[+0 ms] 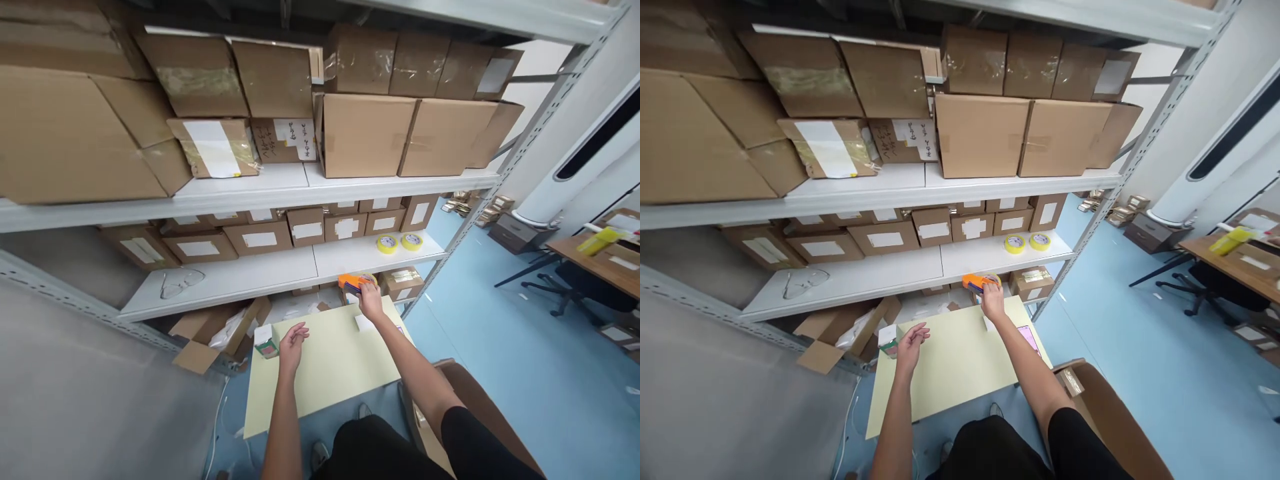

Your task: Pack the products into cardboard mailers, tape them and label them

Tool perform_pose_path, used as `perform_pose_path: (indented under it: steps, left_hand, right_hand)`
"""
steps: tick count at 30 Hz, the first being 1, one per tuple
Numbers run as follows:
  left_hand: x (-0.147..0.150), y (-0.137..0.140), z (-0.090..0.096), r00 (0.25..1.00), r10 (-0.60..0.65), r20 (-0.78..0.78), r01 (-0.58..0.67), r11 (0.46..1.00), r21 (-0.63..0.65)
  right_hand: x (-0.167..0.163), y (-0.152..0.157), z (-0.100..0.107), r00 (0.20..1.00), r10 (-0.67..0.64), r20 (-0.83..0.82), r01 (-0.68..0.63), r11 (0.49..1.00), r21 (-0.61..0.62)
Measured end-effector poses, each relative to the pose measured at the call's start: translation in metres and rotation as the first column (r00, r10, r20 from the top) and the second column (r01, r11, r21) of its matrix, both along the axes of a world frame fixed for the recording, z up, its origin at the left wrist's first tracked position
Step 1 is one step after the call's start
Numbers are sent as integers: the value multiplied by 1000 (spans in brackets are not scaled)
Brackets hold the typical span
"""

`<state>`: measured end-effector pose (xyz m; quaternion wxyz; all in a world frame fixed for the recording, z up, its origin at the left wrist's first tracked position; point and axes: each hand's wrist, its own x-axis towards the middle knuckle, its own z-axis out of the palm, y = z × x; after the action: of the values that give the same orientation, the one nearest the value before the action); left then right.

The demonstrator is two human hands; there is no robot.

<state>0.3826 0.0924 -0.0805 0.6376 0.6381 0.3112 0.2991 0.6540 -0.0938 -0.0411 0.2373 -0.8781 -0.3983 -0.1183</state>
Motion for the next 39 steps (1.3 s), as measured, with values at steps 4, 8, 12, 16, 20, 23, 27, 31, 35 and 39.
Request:
perform_pose_path:
  steps: [4, 8, 12, 16, 20, 23, 27, 31, 35, 39]
  left_hand:
    - [-20, -6, -21, 1000, -5, 1, 5, 999, -33]
    - [-28, -18, -28, 999, -45, -24, 44, 998, -42]
    - [-11, -31, -10, 995, -100, -10, 100, 995, 1]
    - [18, -41, 22, 999, -39, -7, 39, 989, 144]
    - [42, -47, 48, 1000, -14, -15, 17, 962, 273]
    - [48, -55, 52, 998, -32, -56, 47, 957, 287]
    - [42, -72, 35, 990, -39, -136, 73, 964, 256]
    - [24, -87, 7, 982, 30, -185, 15, 972, 236]
    - [6, -102, -15, 969, 97, -227, -55, 981, 186]
    - [-1, -122, -24, 959, 127, -254, -88, 983, 162]
  right_hand:
    - [-28, -22, -15, 997, -66, 28, 67, 998, -16]
    - [-50, -44, -11, 993, -44, 113, 38, 998, 58]
    - [-68, -66, 6, 987, 28, 156, -38, 997, 67]
    - [-79, -88, 19, 983, 83, 163, -91, 995, 43]
    - [-80, -105, 17, 984, 108, 138, -117, 992, 56]
    - [-78, -116, 4, 989, 120, 81, -125, 990, 61]
    - [-78, -141, -34, 993, 118, 6, -119, 990, 70]
    - [-80, -182, -90, 990, 129, -57, -127, 991, 34]
    - [-78, -206, -143, 984, 96, -149, -109, 990, -86]
    - [-67, -195, -179, 951, -15, -308, -75, 958, -278]
